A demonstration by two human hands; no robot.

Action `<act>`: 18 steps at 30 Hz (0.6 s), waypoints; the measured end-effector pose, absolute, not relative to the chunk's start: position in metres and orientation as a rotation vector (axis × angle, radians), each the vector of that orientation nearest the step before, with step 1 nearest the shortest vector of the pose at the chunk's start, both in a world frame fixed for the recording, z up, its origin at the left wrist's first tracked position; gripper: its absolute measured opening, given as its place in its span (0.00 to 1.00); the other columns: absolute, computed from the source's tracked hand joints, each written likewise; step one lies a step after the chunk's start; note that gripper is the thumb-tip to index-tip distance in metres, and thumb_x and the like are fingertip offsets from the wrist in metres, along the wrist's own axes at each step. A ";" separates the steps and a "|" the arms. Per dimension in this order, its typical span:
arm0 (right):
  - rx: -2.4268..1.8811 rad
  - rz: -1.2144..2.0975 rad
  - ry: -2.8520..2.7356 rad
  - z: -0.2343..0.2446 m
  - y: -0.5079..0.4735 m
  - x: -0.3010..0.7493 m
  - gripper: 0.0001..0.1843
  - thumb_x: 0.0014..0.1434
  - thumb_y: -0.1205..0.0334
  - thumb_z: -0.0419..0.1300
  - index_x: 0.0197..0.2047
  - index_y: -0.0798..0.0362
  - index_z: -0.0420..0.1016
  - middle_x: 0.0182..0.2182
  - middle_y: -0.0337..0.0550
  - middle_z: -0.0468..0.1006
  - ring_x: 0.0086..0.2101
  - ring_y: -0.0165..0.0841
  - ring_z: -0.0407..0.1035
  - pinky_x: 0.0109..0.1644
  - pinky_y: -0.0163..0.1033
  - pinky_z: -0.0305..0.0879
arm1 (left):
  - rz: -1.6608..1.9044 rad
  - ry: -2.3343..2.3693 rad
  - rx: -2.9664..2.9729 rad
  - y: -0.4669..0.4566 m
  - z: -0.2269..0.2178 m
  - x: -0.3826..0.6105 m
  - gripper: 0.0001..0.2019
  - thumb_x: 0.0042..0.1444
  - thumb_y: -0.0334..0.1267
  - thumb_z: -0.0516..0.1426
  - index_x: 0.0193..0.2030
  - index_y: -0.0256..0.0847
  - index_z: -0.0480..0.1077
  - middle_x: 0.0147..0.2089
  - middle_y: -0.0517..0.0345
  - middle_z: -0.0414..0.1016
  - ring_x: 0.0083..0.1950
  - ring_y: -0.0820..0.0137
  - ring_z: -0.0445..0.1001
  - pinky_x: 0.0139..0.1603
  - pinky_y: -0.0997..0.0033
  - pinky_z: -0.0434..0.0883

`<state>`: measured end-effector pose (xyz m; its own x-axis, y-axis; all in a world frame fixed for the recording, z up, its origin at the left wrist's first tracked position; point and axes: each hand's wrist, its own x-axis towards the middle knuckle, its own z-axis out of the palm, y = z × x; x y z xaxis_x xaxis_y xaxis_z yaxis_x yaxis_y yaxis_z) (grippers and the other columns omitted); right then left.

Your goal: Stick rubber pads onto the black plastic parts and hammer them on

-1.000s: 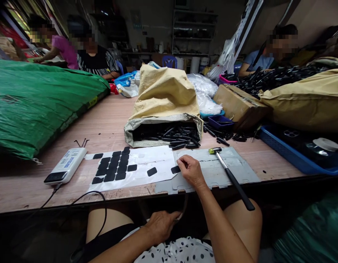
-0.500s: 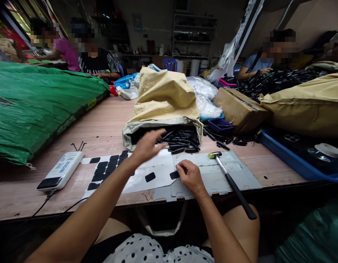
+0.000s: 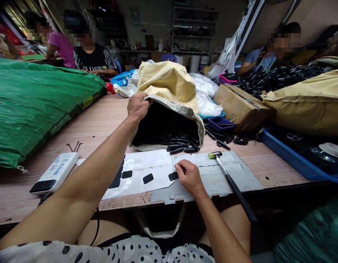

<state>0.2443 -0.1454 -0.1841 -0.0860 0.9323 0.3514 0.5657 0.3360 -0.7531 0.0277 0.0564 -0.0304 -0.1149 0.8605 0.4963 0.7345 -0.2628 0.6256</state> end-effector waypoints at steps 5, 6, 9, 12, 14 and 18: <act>-1.333 0.553 -1.745 -0.185 -0.145 0.244 0.14 0.65 0.57 0.57 0.29 0.52 0.72 0.25 0.39 0.72 0.28 0.31 0.65 0.35 0.37 0.61 | 1.492 1.614 2.010 0.049 -0.021 0.019 0.13 0.61 0.35 0.51 0.38 0.32 0.76 0.35 0.60 0.72 0.44 0.65 0.74 0.47 0.66 0.66; -1.335 0.555 -1.741 -0.185 -0.145 0.244 0.14 0.65 0.56 0.57 0.29 0.52 0.71 0.25 0.39 0.72 0.28 0.31 0.65 0.34 0.37 0.61 | 1.519 1.573 2.033 0.047 -0.021 0.018 0.14 0.62 0.34 0.50 0.38 0.32 0.76 0.35 0.60 0.72 0.44 0.66 0.74 0.47 0.67 0.66; -1.338 0.567 -1.737 -0.185 -0.145 0.244 0.14 0.65 0.56 0.57 0.29 0.52 0.72 0.26 0.40 0.72 0.28 0.32 0.65 0.34 0.37 0.61 | 1.537 1.505 2.066 0.040 -0.025 0.016 0.13 0.61 0.34 0.51 0.38 0.32 0.76 0.35 0.60 0.74 0.43 0.67 0.74 0.47 0.68 0.67; -1.333 0.573 -1.742 -0.185 -0.146 0.245 0.14 0.65 0.55 0.57 0.29 0.52 0.72 0.26 0.40 0.73 0.29 0.32 0.66 0.35 0.37 0.62 | 1.427 1.540 2.018 0.032 -0.035 0.015 0.11 0.58 0.35 0.57 0.43 0.35 0.78 0.39 0.58 0.77 0.44 0.65 0.74 0.48 0.66 0.68; -1.329 0.575 -1.744 -0.184 -0.146 0.245 0.14 0.66 0.55 0.57 0.29 0.51 0.72 0.26 0.40 0.73 0.29 0.32 0.66 0.35 0.37 0.62 | 1.330 1.624 2.003 0.024 -0.046 0.010 0.15 0.55 0.35 0.61 0.49 0.38 0.78 0.44 0.55 0.79 0.47 0.62 0.74 0.52 0.63 0.68; -1.322 0.571 -1.747 -0.184 -0.146 0.244 0.14 0.66 0.56 0.56 0.29 0.51 0.72 0.26 0.40 0.73 0.29 0.32 0.66 0.35 0.37 0.62 | 1.268 2.011 2.041 -0.003 -0.077 -0.006 0.34 0.47 0.43 0.68 0.63 0.48 0.70 0.59 0.51 0.72 0.62 0.49 0.65 0.63 0.51 0.63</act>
<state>0.2441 -0.1461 -0.1839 -0.0803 0.9325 0.3522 0.5447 0.3370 -0.7680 -0.0057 -0.0031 -0.0771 -0.1513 0.8393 0.5222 0.8330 -0.1761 0.5244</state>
